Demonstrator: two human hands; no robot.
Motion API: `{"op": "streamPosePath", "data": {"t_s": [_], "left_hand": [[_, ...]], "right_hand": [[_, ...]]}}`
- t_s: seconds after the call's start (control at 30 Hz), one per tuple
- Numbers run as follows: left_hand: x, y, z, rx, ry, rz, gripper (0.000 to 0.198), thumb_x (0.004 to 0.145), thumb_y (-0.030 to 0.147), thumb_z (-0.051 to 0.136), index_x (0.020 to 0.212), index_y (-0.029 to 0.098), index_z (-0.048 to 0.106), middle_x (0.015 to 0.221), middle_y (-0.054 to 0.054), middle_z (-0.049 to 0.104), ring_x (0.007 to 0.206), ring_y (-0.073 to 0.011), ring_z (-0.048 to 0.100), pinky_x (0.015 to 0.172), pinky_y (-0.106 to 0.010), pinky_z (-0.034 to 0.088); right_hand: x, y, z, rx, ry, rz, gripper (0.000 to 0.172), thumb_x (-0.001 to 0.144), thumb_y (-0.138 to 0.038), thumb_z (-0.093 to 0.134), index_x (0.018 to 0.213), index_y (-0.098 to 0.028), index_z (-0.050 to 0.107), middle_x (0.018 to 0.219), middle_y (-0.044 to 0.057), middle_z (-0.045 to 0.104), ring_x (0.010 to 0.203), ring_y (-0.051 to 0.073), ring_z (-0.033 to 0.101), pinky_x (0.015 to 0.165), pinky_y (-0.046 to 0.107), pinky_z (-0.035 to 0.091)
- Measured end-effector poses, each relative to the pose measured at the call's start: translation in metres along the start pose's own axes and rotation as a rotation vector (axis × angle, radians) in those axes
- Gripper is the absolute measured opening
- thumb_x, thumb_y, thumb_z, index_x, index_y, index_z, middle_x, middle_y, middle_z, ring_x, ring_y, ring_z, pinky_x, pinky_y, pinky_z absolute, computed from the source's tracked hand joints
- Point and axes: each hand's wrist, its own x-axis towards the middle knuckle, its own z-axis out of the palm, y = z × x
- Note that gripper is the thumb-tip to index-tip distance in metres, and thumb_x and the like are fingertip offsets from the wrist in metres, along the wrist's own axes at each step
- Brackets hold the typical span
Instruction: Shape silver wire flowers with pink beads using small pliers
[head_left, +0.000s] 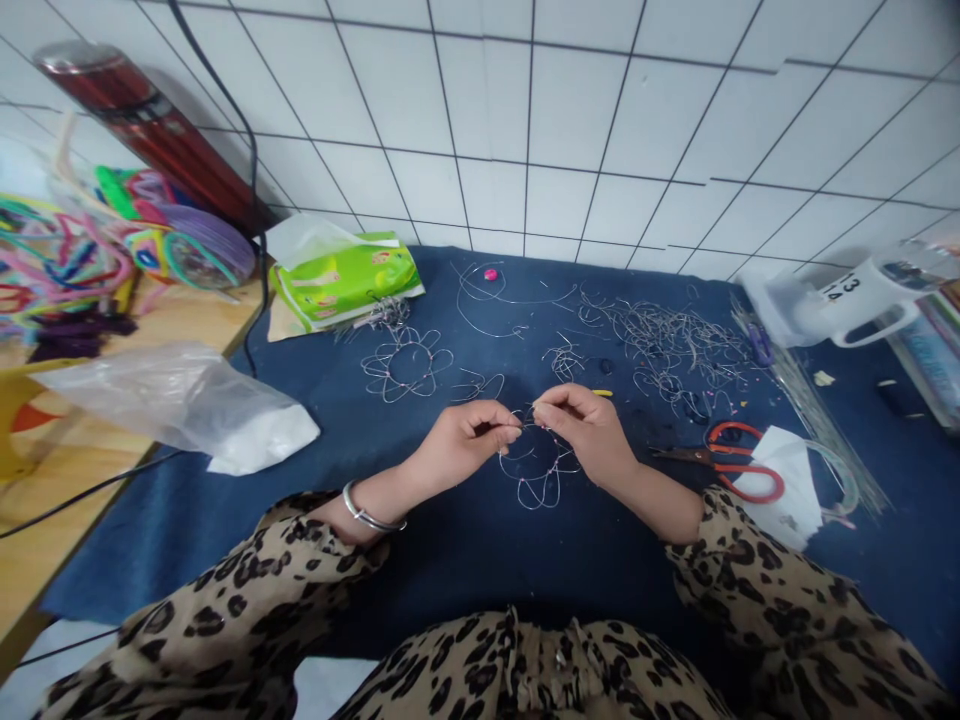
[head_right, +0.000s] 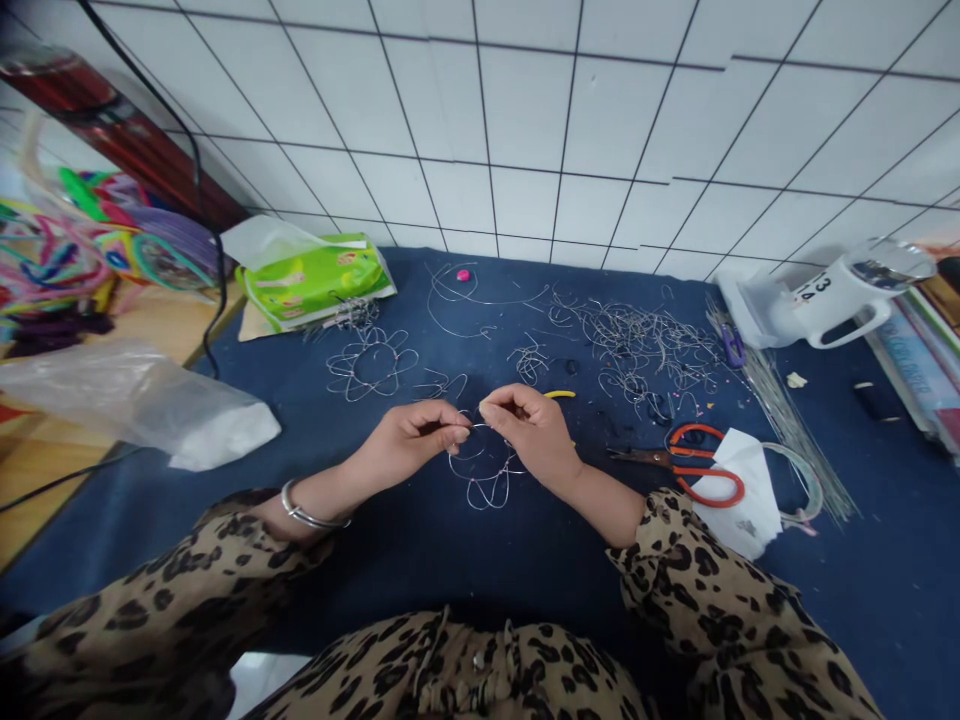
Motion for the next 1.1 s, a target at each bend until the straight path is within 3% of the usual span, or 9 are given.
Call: {"op": "streamPosePath", "data": {"t_s": [0.27, 0.63, 0.83, 0.97, 1.1], "left_hand": [[0.000, -0.001, 0.003, 0.106, 0.013, 0.046, 0.010, 0.081, 0.024, 0.060, 0.080, 0.015, 0.064, 0.064, 0.001, 0.061, 0.057, -0.0084, 0.056, 0.057, -0.021, 0.045], [-0.001, 0.004, 0.000, 0.142, 0.032, 0.087, 0.010, 0.081, 0.025, 0.059, 0.078, 0.016, 0.064, 0.064, 0.000, 0.061, 0.059, -0.0095, 0.055, 0.058, -0.022, 0.044], [-0.001, 0.001, 0.001, 0.057, 0.036, 0.066, 0.011, 0.082, 0.026, 0.059, 0.078, 0.016, 0.063, 0.067, -0.001, 0.061, 0.062, -0.0103, 0.055, 0.060, -0.023, 0.045], [-0.001, 0.000, -0.001, -0.086, 0.007, 0.006, 0.013, 0.083, 0.027, 0.059, 0.083, 0.014, 0.062, 0.067, -0.001, 0.060, 0.062, -0.0103, 0.055, 0.062, -0.024, 0.046], [0.000, -0.002, -0.002, -0.187, 0.007, -0.015, 0.014, 0.082, 0.027, 0.061, 0.087, 0.014, 0.063, 0.068, -0.001, 0.062, 0.064, -0.0105, 0.057, 0.065, -0.024, 0.047]], "right_hand": [[0.000, 0.000, 0.001, -0.043, -0.024, -0.047, 0.012, 0.082, -0.032, 0.059, 0.083, -0.020, 0.062, 0.075, -0.001, 0.059, 0.068, 0.011, 0.052, 0.065, 0.026, 0.042], [0.001, 0.002, 0.000, 0.081, -0.073, -0.110, 0.009, 0.079, -0.032, 0.063, 0.078, -0.023, 0.064, 0.080, 0.000, 0.060, 0.076, 0.013, 0.054, 0.072, 0.030, 0.044], [0.004, -0.004, -0.007, 0.028, -0.160, -0.140, 0.013, 0.077, -0.032, 0.064, 0.087, -0.024, 0.064, 0.091, 0.002, 0.059, 0.084, 0.015, 0.055, 0.076, 0.032, 0.046], [0.005, -0.004, -0.010, 0.005, -0.169, -0.096, 0.016, 0.079, -0.029, 0.062, 0.093, -0.023, 0.062, 0.090, 0.002, 0.059, 0.082, 0.014, 0.055, 0.074, 0.030, 0.046], [0.005, -0.004, -0.010, -0.104, -0.132, -0.066, 0.010, 0.080, -0.029, 0.060, 0.086, -0.021, 0.062, 0.081, 0.001, 0.059, 0.073, 0.012, 0.054, 0.068, 0.028, 0.045]]}}
